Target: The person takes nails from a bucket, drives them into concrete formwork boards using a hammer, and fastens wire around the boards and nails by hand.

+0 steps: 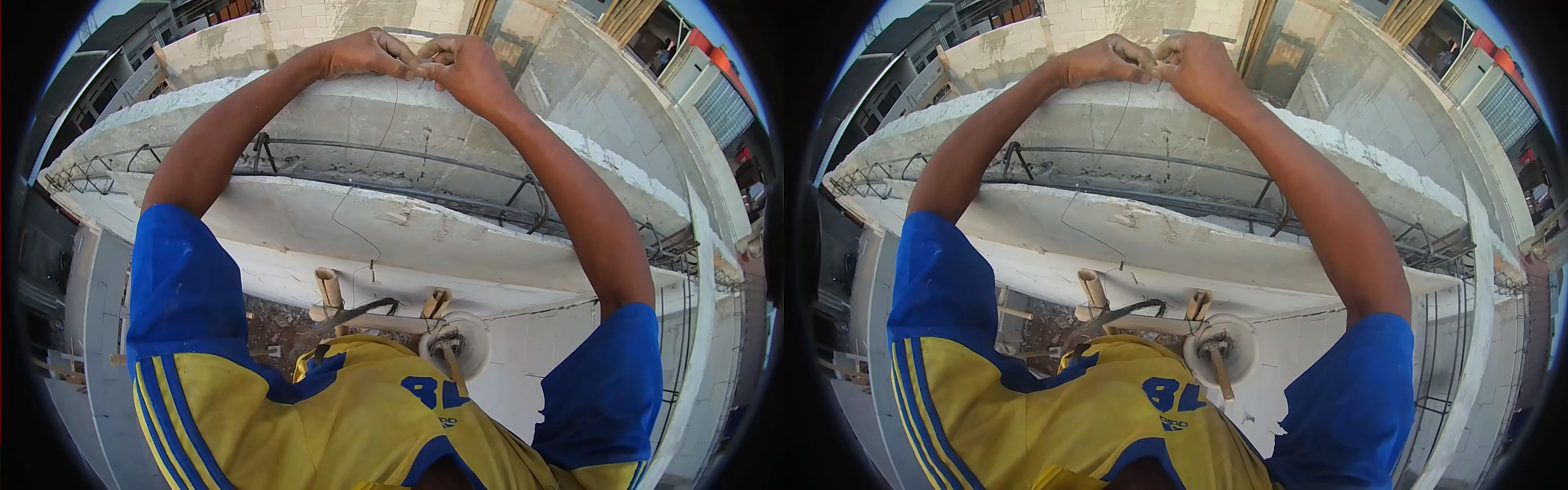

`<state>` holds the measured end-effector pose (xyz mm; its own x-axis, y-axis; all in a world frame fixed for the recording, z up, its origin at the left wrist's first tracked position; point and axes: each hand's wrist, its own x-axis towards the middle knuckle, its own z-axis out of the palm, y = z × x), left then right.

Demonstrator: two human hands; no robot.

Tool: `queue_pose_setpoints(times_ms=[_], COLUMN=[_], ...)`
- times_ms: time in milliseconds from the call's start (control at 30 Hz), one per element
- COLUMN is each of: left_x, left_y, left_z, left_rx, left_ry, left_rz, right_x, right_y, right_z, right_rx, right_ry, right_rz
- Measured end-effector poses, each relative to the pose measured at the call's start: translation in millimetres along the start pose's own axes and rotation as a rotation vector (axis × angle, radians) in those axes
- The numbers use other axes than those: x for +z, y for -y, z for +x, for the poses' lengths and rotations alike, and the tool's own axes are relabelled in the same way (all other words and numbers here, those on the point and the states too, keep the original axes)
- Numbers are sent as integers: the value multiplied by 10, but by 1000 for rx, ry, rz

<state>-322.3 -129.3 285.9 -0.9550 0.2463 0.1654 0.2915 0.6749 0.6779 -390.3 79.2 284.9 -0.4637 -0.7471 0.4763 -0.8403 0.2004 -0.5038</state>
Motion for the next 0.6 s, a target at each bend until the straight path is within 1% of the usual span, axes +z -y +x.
queue_pose_setpoints(times_ms=[67,200,267,300,367,433,467,500,533,567,600], left_x=[-4,17,40,43,65,95,-20,30,-50,-3,-30], left_y=[-10,-52,-107,-130,-144,-65,61,99,250,-62,149], left_z=[-4,2,-23,-30,-51,-49,6,6,23,11,41], left_rx=[-29,-37,-51,-55,-75,-58,-172,-98,-156,-365,-224], left_ry=[0,10,-6,12,-19,-92,-4,-22,-51,45,-5], left_rz=[-37,-23,15,16,18,168,139,146,249,238,200], right_x=[27,-27,-29,-44,-66,9,100,132,141,121,87], right_y=[-59,75,82,147,335,279,170,128,61,3,-36], right_z=[33,-4,3,-17,-65,21,82,95,53,-142,-373], right_rx=[-130,-169,-212,-196,9,-64,-114,-147,-144,-136,-130], right_ry=[-130,-125,-77,-83,-58,-112,-194,-193,-217,-228,-227], right_rz=[-88,-163,-243,-234,-102,-170,-207,-301,-326,-304,-267])
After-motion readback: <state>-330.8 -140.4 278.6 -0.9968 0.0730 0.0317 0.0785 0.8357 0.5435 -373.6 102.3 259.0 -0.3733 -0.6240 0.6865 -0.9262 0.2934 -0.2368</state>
